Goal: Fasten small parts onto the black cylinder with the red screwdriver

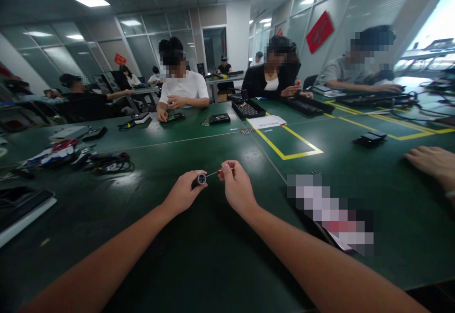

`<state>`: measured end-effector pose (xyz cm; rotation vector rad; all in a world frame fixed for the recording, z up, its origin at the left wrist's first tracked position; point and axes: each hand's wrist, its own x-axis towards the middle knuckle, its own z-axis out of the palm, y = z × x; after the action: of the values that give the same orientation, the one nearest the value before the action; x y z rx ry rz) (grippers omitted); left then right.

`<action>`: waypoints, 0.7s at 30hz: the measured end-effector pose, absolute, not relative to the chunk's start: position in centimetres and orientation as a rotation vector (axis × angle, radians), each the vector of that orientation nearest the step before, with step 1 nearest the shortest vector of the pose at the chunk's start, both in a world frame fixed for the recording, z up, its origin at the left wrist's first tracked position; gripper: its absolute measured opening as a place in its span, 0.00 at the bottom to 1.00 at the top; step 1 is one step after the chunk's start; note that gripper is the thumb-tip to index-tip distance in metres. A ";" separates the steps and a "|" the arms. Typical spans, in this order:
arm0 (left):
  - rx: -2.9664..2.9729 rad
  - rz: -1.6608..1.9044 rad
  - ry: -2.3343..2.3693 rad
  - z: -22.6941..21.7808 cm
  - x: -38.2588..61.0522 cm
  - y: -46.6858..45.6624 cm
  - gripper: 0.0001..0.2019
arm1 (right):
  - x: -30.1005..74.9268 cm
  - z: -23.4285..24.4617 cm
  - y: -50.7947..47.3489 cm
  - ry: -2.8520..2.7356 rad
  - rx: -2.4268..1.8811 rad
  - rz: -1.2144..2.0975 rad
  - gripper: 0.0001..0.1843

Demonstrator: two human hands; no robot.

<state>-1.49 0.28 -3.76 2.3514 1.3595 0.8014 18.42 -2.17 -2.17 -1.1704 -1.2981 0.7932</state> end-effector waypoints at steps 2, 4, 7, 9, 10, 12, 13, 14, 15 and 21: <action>2.337 0.816 1.357 -3.9 -1.5 0.3 0.14 | 18.4 -1.9 -2.3 -1.319 -1.158 0.804 0.18; 2.330 0.825 1.354 -4.0 -1.5 0.4 0.14 | 18.4 -1.8 -2.5 -1.327 -1.168 0.813 0.20; 2.344 0.819 1.349 -4.0 -1.4 0.4 0.15 | 18.4 -1.7 -2.7 -1.348 -1.211 0.757 0.23; 2.350 0.818 1.357 -4.0 -1.4 0.5 0.14 | 18.4 -1.7 -2.8 -1.390 -1.235 0.684 0.20; 2.351 0.818 1.364 -4.0 -1.4 0.5 0.14 | 18.4 -1.7 -2.8 -1.404 -1.236 0.660 0.17; 2.349 0.816 1.388 -4.0 -1.4 0.5 0.14 | 18.4 -1.7 -2.8 -1.414 -1.223 0.664 0.13; 2.353 0.809 1.398 -4.0 -1.4 0.5 0.14 | 18.4 -1.7 -2.9 -1.421 -1.216 0.685 0.11; 2.361 0.795 1.405 -4.0 -1.4 0.5 0.14 | 18.4 -1.6 -2.9 -1.437 -1.218 0.706 0.10; 2.369 0.779 1.409 -4.0 -1.4 0.4 0.14 | 18.5 -1.5 -2.9 -1.462 -1.228 0.719 0.11; 2.356 0.779 1.429 -4.0 -1.4 0.4 0.14 | 18.5 -1.3 -3.0 -1.557 -1.268 0.663 0.14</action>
<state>-1.43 0.36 -4.00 2.3563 1.4286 0.7792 18.48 -3.03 -1.29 -1.2683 -1.5574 0.6634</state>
